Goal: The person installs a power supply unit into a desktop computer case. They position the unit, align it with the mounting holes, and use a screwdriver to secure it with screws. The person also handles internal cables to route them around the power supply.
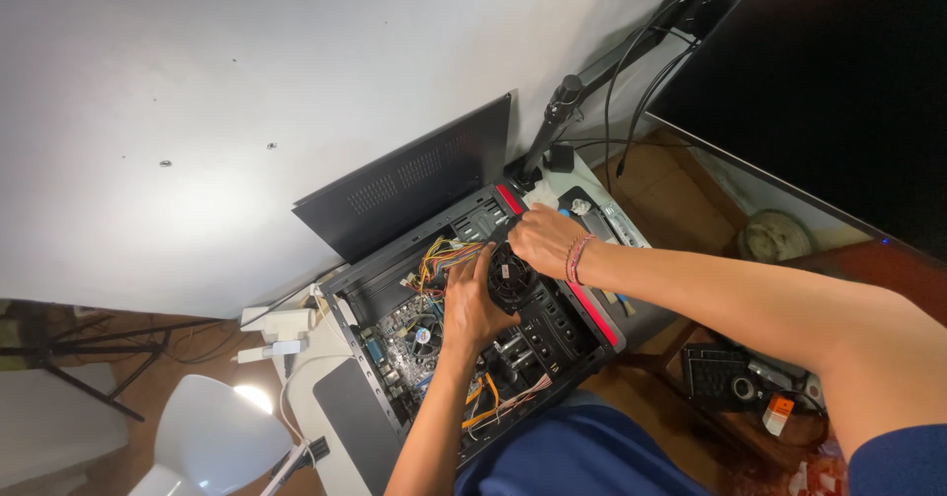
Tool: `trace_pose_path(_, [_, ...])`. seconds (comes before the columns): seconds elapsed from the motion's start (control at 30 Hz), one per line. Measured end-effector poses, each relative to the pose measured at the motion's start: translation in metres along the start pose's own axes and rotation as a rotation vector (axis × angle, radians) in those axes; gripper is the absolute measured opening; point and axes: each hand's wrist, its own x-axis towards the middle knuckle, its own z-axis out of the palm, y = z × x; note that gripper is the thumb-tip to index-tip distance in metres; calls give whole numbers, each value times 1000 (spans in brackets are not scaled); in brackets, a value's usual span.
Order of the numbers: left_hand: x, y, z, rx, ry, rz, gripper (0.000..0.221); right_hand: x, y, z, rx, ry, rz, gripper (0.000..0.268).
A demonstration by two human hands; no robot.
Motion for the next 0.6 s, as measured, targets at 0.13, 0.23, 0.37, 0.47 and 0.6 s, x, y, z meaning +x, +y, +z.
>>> trace_pose_path(0.13, [4,-1,2,19,-59,-39,121,-5,6,-4,-254,127,-204,7])
trace_pose_path(0.23, [3,-5,4,30,-62,-38,120,-4,16,-7,-275,212,-288,8])
trace_pose_path(0.37, [1,-5,5,22,-29,-15,120,-4,22,-2,-140,214,-247,13])
trace_pose_path(0.47, [-1,-3,4,33,-43,-35,121,-3,16,2,120,27,27,29])
trace_pose_path(0.6, [0,-2,3,44,-47,-39,121,4,-3,-28,207,-184,327,39])
